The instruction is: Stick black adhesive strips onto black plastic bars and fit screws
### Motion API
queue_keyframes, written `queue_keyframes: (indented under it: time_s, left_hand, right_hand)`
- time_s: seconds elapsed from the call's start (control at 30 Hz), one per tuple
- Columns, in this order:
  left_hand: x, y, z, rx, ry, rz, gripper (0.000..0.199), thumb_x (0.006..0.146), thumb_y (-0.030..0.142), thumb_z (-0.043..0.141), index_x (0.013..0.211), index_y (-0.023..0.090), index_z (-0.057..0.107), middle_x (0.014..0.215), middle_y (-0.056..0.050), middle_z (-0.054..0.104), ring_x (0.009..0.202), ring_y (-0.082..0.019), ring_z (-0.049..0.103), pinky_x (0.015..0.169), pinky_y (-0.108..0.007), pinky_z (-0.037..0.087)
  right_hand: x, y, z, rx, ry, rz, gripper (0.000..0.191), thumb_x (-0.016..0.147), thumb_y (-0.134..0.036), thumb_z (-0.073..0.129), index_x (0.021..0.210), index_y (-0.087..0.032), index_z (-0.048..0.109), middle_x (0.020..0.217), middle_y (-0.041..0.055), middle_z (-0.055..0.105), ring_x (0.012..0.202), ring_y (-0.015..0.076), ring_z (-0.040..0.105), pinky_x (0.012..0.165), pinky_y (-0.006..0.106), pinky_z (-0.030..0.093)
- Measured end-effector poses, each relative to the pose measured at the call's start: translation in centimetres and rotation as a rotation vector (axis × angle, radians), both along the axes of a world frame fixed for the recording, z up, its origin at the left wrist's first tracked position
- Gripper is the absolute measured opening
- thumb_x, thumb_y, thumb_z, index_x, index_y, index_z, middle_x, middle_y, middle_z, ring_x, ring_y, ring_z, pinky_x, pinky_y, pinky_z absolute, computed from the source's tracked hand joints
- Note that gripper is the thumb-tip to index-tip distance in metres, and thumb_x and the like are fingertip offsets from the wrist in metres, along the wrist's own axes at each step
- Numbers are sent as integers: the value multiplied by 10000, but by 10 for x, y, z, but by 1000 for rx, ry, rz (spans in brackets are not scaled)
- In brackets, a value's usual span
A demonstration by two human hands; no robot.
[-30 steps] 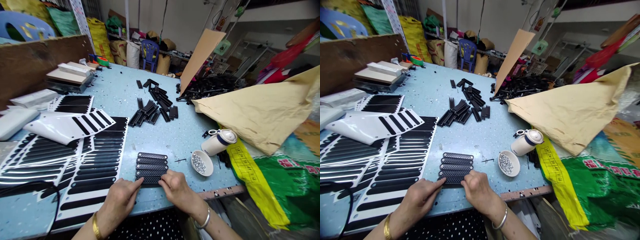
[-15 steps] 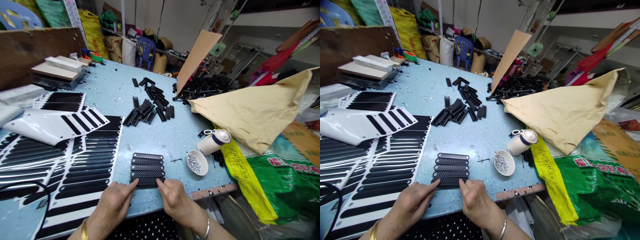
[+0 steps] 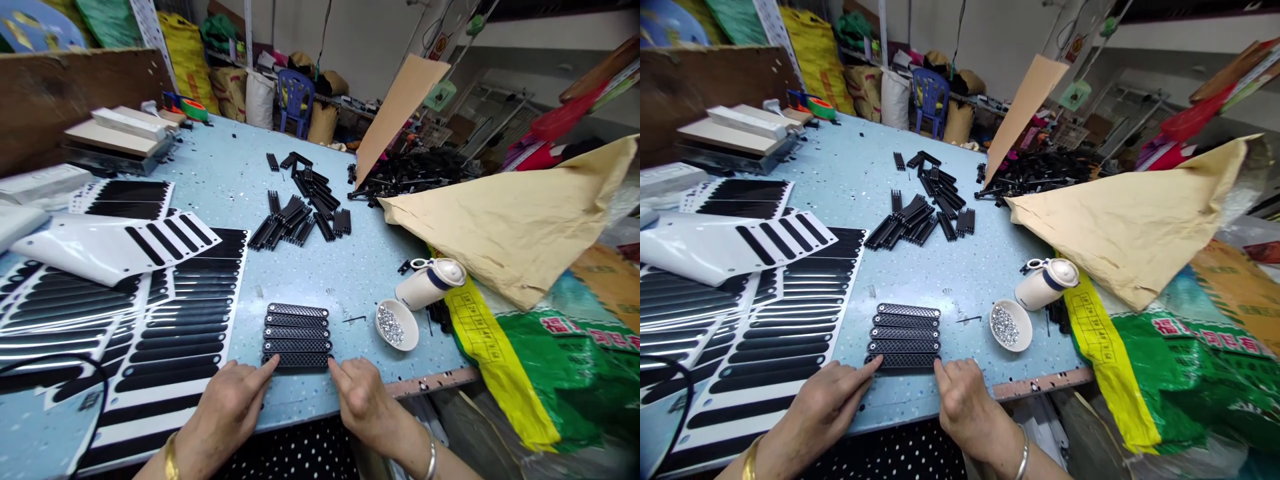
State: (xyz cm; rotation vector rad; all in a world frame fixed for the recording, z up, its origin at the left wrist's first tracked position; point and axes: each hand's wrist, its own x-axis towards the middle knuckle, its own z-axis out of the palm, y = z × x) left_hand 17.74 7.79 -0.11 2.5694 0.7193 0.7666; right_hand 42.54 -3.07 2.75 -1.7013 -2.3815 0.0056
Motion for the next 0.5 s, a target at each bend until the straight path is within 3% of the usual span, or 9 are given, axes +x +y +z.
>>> queue_keyframes:
  time_s: [0.23,0.5]
  left_hand:
    - [-15,-2,5,8,74,7,451,897,42,369,1318,138,497,668,-26,639,581,-178,602,617,-361,510]
    - [-19,-2,2,49,95,26,474,878,43,374,1318,168,499,623,-15,642,511,-172,597,530,-315,487]
  right_hand:
    - [2,-3,-15,79,116,7,432,818,32,356,1179,-47,580,711,93,601,625,220,527,534,351,431]
    - [4,-2,-17,76,140,3,412,842,22,363,1185,-61,577,701,84,601,617,214,539,537,341,434]
